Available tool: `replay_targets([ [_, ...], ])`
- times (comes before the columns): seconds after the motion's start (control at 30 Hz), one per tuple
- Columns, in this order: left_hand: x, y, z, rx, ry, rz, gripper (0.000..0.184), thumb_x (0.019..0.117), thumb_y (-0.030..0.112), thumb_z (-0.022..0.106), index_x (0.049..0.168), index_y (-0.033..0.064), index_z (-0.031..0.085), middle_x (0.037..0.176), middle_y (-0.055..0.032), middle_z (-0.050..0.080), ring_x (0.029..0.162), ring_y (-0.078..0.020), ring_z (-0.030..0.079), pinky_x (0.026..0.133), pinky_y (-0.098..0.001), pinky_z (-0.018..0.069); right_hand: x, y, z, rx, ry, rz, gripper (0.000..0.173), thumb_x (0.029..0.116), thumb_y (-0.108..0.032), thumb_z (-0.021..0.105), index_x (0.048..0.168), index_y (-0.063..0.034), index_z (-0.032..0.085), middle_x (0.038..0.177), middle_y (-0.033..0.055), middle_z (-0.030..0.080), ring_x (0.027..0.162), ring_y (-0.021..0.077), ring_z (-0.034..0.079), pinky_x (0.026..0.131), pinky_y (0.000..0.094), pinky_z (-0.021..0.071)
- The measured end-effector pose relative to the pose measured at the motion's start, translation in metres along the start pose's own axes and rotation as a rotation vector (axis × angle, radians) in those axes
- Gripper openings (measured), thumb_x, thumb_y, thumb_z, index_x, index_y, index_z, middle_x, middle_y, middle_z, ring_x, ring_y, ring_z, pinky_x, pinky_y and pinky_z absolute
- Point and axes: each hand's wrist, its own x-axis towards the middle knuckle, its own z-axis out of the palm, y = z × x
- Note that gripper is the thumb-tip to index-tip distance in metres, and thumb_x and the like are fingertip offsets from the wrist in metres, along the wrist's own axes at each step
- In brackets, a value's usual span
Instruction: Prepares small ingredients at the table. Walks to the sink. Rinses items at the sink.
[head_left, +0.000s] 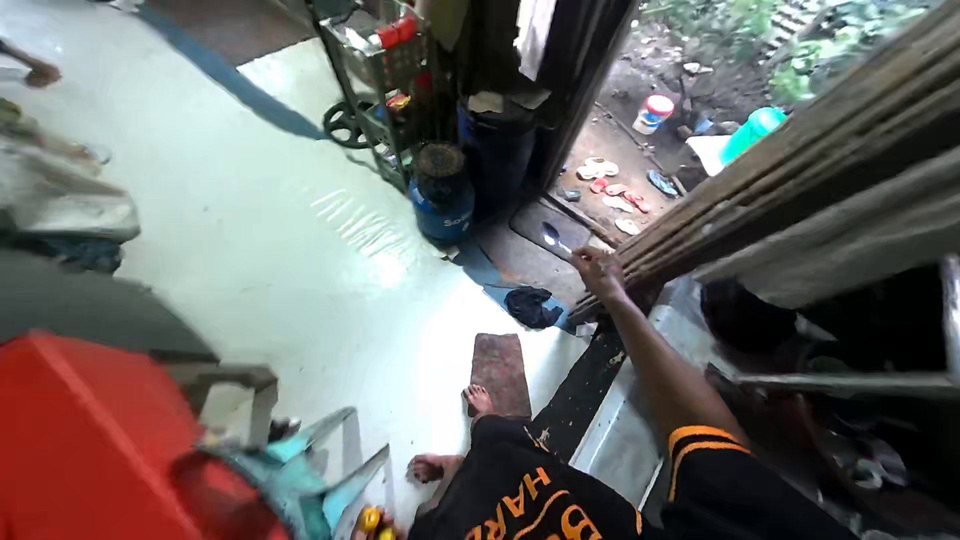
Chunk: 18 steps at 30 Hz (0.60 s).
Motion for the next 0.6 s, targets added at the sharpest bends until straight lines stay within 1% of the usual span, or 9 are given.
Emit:
replay_targets([
  [0.03,-0.001,-0.005,-0.005,0.003,0.015,0.034,0.024,0.1046,0.026,0.047,0.110,0.0129,0.067,0.099,-0.0059,0.073,0.089,-0.0170,0.072,0.079,-0.0341,0.0613,-0.012,-0.009,0.017,0.015,-0.040,-0.049,0.029,0.1003,-0.034,0.064,0.116,-0.0121,0.075,0.105,0.0149,0.075,0.100,0.0348,0.070,0.092,0.0621,0.0523],
  [0.1,-0.014,-0.002,0.012,0.003,0.168,0.065,0.032,0.1071,0.025,0.037,0.106,0.0132,0.067,0.091,-0.0039,0.073,0.081,-0.0147,0.072,0.073,-0.0320,0.0616,-0.044,-0.038,0.056,0.056,-0.157,-0.187,0.031,0.1002,-0.034,0.063,0.117,-0.0106,0.075,0.105,0.0138,0.075,0.099,0.0305,0.071,0.092,0.0563,0.0536],
  [0.2,-0.034,0.021,0.015,-0.064,0.226,0.127,0.031,0.1068,0.020,0.035,0.107,0.0102,0.064,0.089,-0.0046,0.071,0.078,-0.0140,0.069,0.071,-0.0296,0.0603,-0.112,-0.118,0.109,0.119,-0.393,-0.412,0.033,0.1015,-0.030,0.061,0.117,-0.0037,0.075,0.106,0.0180,0.074,0.099,0.0312,0.070,0.094,0.0542,0.0524],
  [0.3,-0.053,0.037,-0.018,-0.109,0.236,0.273,0.030,0.1065,0.020,0.034,0.120,0.0097,0.059,0.097,-0.0043,0.069,0.083,-0.0149,0.068,0.075,-0.0311,0.0596,-0.195,-0.199,0.163,0.293,-0.635,-0.693,0.027,0.0999,-0.020,0.065,0.112,0.0011,0.075,0.099,0.0133,0.076,0.088,0.0132,0.071,0.085,0.0323,0.0576],
  [0.37,-0.065,0.040,-0.042,-0.204,0.284,0.382,0.030,0.1060,0.018,0.034,0.123,0.0095,0.057,0.099,-0.0045,0.068,0.083,-0.0150,0.069,0.074,-0.0309,0.0600,-0.249,-0.248,0.196,0.348,-0.819,-0.908,0.024,0.0988,-0.015,0.066,0.110,0.0034,0.075,0.099,0.0133,0.076,0.089,0.0107,0.072,0.086,0.0283,0.0584],
  [0.4,-0.072,0.042,-0.053,-0.267,0.318,0.428,0.030,0.1055,0.017,0.034,0.124,0.0088,0.057,0.098,-0.0049,0.068,0.083,-0.0153,0.069,0.075,-0.0311,0.0603,-0.273,-0.271,0.214,0.313,-0.871,-1.046,0.023,0.0983,-0.016,0.065,0.109,0.0014,0.076,0.099,0.0128,0.077,0.090,0.0140,0.073,0.086,0.0326,0.0595],
  [0.5,-0.089,0.047,-0.085,-0.398,0.424,0.550,0.028,0.1044,0.015,0.036,0.121,0.0082,0.058,0.098,-0.0057,0.068,0.085,-0.0156,0.068,0.077,-0.0314,0.0590,-0.347,-0.348,0.257,0.007,-0.964,-1.335,0.022,0.0992,-0.022,0.065,0.111,-0.0085,0.078,0.099,0.0154,0.075,0.092,0.0336,0.072,0.082,0.0573,0.0564],
  [0.53,-0.093,0.046,-0.096,-0.441,0.453,0.580,0.028,0.1040,0.014,0.037,0.121,0.0074,0.058,0.098,-0.0065,0.068,0.085,-0.0162,0.068,0.077,-0.0317,0.0589,-0.372,-0.369,0.271,-0.101,-0.987,-1.383,0.022,0.0998,-0.023,0.064,0.112,-0.0112,0.078,0.101,0.0166,0.074,0.093,0.0375,0.071,0.080,0.0618,0.0547],
  [0.6,-0.099,0.049,-0.115,-0.530,0.509,0.628,0.025,0.1018,0.011,0.041,0.118,0.0055,0.061,0.096,-0.0085,0.070,0.083,-0.0177,0.069,0.077,-0.0329,0.0600,-0.420,-0.403,0.304,-0.269,-0.967,-1.501,0.026,0.1019,-0.031,0.060,0.115,-0.0151,0.076,0.105,0.0171,0.073,0.094,0.0400,0.070,0.075,0.0639,0.0542],
])
